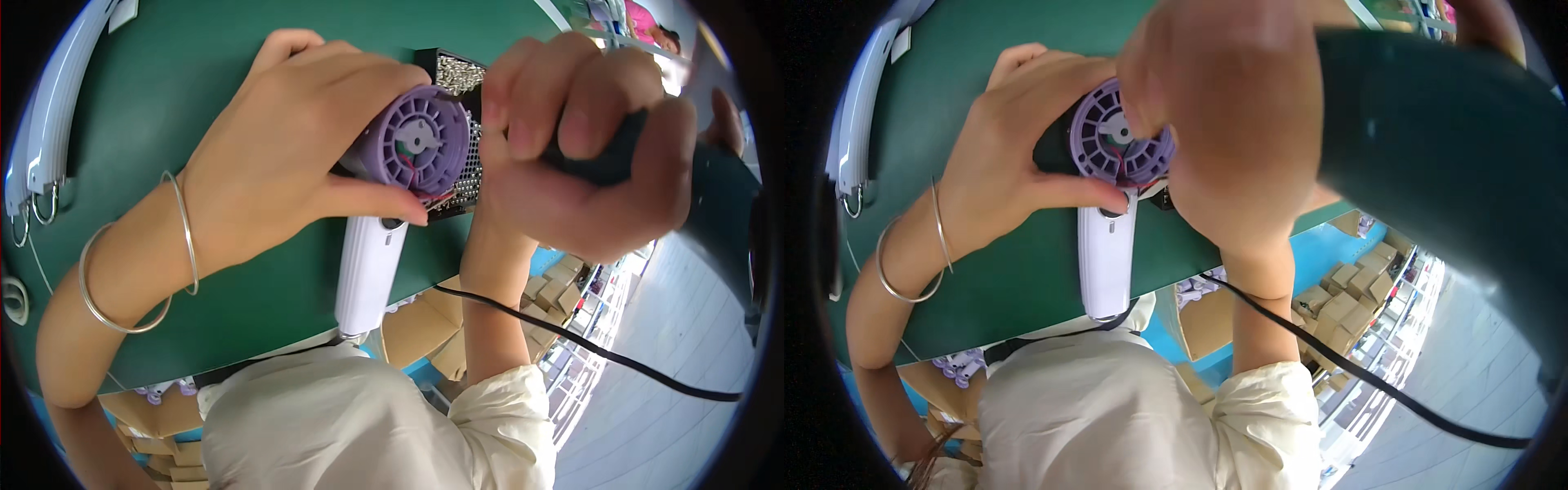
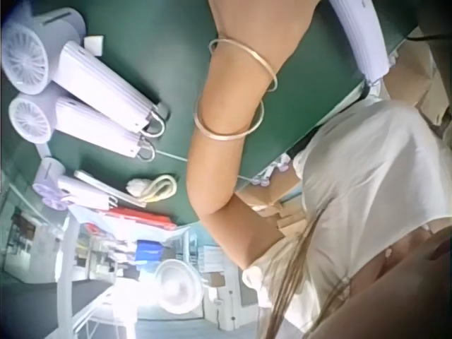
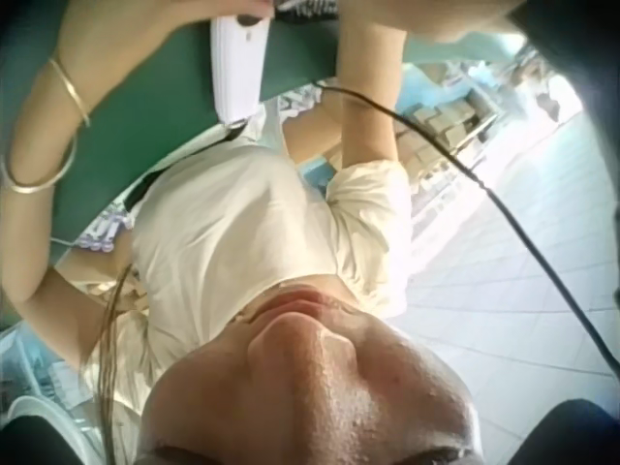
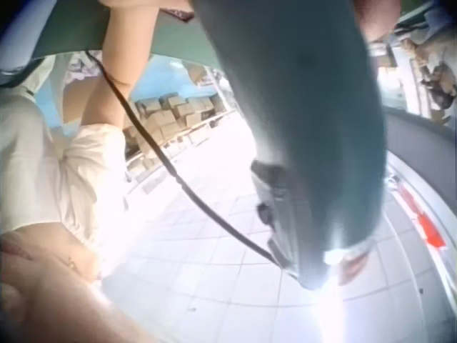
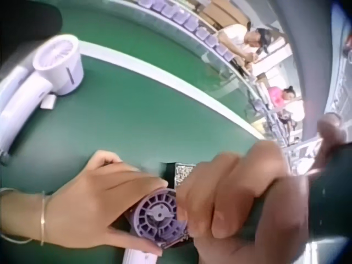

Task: Assembling handheld electric fans using an electric screwdriver on a factory production line.

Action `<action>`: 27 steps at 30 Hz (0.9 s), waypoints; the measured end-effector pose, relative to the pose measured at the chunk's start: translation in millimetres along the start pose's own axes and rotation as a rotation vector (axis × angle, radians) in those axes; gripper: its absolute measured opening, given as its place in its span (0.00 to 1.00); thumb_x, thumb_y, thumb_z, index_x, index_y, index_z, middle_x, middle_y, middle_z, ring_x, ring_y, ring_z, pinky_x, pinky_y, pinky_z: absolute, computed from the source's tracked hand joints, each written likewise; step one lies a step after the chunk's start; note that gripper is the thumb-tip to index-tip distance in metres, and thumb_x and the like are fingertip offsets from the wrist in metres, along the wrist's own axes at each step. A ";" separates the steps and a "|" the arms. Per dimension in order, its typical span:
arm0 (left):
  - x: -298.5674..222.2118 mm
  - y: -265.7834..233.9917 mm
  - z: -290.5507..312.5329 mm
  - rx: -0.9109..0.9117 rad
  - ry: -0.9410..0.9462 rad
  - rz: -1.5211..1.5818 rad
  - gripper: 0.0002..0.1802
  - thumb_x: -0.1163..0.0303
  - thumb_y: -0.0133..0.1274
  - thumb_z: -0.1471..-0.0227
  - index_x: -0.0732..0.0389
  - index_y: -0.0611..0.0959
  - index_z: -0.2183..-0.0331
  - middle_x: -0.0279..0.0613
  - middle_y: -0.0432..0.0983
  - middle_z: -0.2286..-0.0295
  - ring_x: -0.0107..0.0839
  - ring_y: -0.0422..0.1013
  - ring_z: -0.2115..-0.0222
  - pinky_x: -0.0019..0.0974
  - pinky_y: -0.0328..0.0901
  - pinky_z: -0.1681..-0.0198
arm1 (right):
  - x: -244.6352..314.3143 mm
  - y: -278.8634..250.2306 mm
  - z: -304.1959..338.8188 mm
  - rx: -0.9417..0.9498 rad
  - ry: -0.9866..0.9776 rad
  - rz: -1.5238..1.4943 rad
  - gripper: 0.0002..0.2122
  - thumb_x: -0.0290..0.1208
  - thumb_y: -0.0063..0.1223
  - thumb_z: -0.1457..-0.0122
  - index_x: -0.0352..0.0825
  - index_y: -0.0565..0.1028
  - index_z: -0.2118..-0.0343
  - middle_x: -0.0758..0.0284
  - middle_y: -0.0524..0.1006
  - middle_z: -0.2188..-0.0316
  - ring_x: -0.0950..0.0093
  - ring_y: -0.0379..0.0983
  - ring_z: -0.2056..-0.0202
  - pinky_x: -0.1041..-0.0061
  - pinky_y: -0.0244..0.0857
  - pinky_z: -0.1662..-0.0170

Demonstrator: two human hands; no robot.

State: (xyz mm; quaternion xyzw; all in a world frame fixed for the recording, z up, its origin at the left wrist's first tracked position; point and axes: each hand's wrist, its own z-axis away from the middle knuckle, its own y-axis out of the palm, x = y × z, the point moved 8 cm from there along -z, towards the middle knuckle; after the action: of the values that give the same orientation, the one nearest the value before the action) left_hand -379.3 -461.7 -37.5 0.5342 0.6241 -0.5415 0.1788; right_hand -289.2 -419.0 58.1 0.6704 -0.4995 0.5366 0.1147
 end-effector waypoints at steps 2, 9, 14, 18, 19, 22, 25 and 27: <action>-3.8 -3.1 5.0 -0.047 0.058 0.001 0.44 0.53 0.69 0.75 0.62 0.75 0.52 0.42 0.76 0.58 0.41 0.69 0.56 0.42 0.54 0.46 | -0.4 -5.9 14.6 -0.099 -0.042 -0.248 0.15 0.46 0.33 0.40 0.42 0.66 0.77 0.70 0.62 0.86 0.75 0.54 0.86 0.75 0.53 0.79; -1.2 -3.6 0.9 -0.017 -0.002 -0.028 0.43 0.55 0.70 0.78 0.60 0.77 0.55 0.41 0.76 0.58 0.42 0.69 0.56 0.41 0.56 0.47 | 44.7 -78.9 85.0 -0.526 -0.330 -0.241 0.20 0.36 0.29 0.35 0.40 0.62 0.42 0.70 0.63 0.82 0.79 0.58 0.87 0.77 0.57 0.86; 0.2 -5.4 2.0 0.002 -0.009 -0.112 0.46 0.49 0.69 0.79 0.61 0.77 0.54 0.42 0.76 0.58 0.44 0.68 0.57 0.43 0.58 0.47 | -8.8 -73.2 120.1 -0.897 -0.014 -0.293 0.17 0.37 0.32 0.37 0.38 0.58 0.83 0.71 0.57 0.87 0.78 0.54 0.88 0.77 0.56 0.84; -1.8 -4.7 0.4 0.037 -0.007 -0.105 0.47 0.47 0.69 0.78 0.62 0.77 0.54 0.43 0.76 0.58 0.44 0.68 0.56 0.43 0.58 0.47 | -12.3 -73.6 125.6 -0.763 -0.002 -0.186 0.16 0.36 0.32 0.38 0.36 0.60 0.82 0.70 0.58 0.86 0.77 0.55 0.88 0.76 0.57 0.84; -0.5 -5.2 1.1 0.041 -0.009 -0.106 0.47 0.47 0.69 0.78 0.62 0.77 0.54 0.43 0.76 0.58 0.44 0.68 0.56 0.43 0.58 0.47 | -14.6 -73.7 126.0 -0.765 0.000 -0.189 0.16 0.36 0.32 0.38 0.36 0.60 0.82 0.70 0.58 0.86 0.77 0.55 0.88 0.76 0.57 0.84; 0.8 -3.9 2.0 0.043 -0.011 -0.126 0.47 0.45 0.68 0.78 0.63 0.77 0.54 0.43 0.76 0.57 0.44 0.68 0.56 0.42 0.59 0.47 | -18.3 -69.8 123.7 -0.770 0.011 -0.180 0.16 0.36 0.32 0.38 0.36 0.60 0.82 0.70 0.58 0.86 0.77 0.55 0.88 0.76 0.58 0.84; 1.1 0.2 1.3 0.043 -0.023 -0.128 0.48 0.43 0.68 0.77 0.63 0.78 0.54 0.43 0.76 0.57 0.44 0.68 0.56 0.42 0.59 0.47 | -17.6 -71.4 126.0 -0.881 0.055 -0.022 0.16 0.38 0.36 0.40 0.40 0.59 0.85 0.73 0.56 0.88 0.80 0.51 0.90 0.78 0.48 0.87; 0.9 1.5 1.1 0.029 -0.007 -0.140 0.48 0.42 0.67 0.77 0.63 0.78 0.54 0.43 0.76 0.57 0.43 0.68 0.56 0.42 0.60 0.48 | -18.9 -72.7 127.0 -0.872 0.046 -0.036 0.16 0.38 0.36 0.40 0.40 0.59 0.85 0.73 0.57 0.87 0.80 0.51 0.90 0.78 0.48 0.87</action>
State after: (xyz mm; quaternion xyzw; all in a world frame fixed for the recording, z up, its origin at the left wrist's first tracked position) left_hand -378.7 -462.4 -39.3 0.4896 0.6514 -0.5637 0.1348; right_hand -153.4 -461.8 19.6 0.5558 -0.6650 0.2882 0.4072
